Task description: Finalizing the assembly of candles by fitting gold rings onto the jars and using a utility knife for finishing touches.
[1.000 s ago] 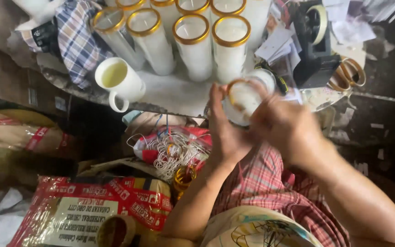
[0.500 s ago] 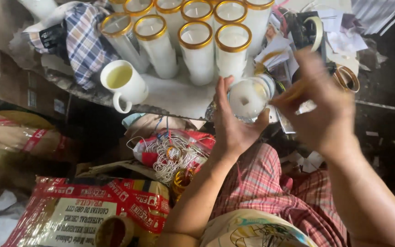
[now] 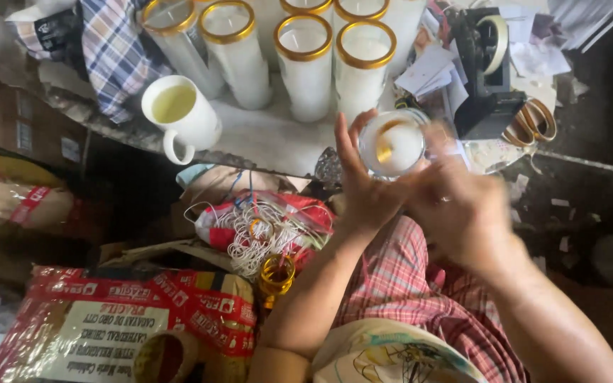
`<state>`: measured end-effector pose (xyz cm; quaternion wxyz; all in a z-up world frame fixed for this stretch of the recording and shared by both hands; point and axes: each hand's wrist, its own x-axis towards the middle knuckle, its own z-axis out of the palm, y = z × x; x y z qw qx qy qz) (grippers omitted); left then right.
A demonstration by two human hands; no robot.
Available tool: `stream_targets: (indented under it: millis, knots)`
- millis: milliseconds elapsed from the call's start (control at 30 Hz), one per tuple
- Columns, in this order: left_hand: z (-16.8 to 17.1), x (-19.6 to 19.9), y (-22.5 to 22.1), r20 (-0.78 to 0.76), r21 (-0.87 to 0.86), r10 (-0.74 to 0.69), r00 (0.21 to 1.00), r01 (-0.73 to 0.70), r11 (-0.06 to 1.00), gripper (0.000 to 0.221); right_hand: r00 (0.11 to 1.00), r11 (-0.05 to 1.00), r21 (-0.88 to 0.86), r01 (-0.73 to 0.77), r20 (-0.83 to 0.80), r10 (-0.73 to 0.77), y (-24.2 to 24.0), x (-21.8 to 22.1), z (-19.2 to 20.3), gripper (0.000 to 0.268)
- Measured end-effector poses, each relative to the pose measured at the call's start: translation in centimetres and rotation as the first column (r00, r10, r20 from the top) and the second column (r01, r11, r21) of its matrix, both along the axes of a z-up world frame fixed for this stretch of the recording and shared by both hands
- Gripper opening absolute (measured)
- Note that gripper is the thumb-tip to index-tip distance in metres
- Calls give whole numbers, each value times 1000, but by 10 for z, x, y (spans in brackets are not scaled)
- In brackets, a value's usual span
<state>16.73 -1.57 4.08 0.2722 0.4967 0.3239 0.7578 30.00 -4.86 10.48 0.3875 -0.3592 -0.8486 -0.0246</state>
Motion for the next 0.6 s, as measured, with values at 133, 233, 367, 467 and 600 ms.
stream_targets:
  millis: [133,233,367,467,600]
  knots:
    - [2,1,-5,-83,20,65,994,-63,998,113,977,928,308,211,-78,-196,11,17,31,79]
    - [4,8,6,-51,-30,169,984,-171,985,110,994,963,250,98,17,-106,9,0,33,64]
    - [1,8,12,-109,158,326,939,-307,939,118,998,996,88,-7,-55,11,10,-1,30,72]
    - [13,8,6,-109,26,308,945,-307,951,115,973,954,190,231,-44,-227,7,0,34,54]
    - [3,17,19,-19,-57,248,969,-248,967,119,995,998,66,-25,-97,31,6,-7,13,58]
